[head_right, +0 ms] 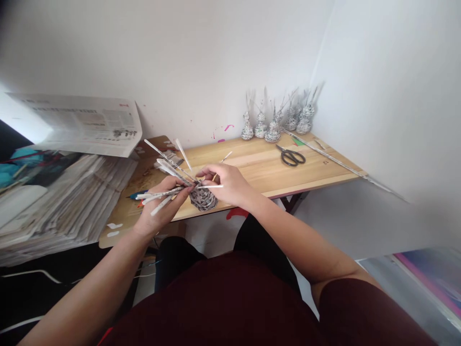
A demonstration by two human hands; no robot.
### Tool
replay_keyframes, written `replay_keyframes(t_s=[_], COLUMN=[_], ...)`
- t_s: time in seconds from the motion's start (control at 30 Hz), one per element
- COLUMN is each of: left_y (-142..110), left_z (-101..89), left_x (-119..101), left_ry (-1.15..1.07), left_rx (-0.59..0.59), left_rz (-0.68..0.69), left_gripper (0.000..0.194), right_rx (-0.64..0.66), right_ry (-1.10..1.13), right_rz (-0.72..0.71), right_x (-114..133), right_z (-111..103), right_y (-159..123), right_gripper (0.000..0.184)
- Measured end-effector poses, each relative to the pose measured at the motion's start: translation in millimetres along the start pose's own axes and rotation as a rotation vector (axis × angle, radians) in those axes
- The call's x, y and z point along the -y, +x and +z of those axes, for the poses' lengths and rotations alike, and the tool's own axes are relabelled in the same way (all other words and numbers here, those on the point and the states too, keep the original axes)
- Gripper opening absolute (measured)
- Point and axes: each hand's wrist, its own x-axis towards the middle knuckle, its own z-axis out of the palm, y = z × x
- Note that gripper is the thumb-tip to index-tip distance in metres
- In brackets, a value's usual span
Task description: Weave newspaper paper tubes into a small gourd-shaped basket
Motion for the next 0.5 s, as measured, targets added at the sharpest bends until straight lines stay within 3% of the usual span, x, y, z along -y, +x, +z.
replay_keyframes(t_s=[0.1, 0.27, 0.5], left_y=[0.6, 2.4, 4.8], left_z=[-2.2, -5.4, -7.4], left_x=[-3.3, -4.1, -1.9], left_ry=[-0.004, -0.018, -0.067], left_rx=[0.052, 0.127, 0.181], left_rz=[0.032, 0.079, 0.14], left_gripper=[0.011, 0.013, 0.013], right_rx=[0.075, 0.263, 0.304], right_ry=[0.046, -0.005, -0.193], right_rz=[0.007, -0.041, -0.098], right_x=[1.6, 0.8, 10.7], right_z=[-6.6, -14.7, -17.4], right_y=[5.0, 14.2, 19.4], right_gripper=[0.028, 0.015, 0.018])
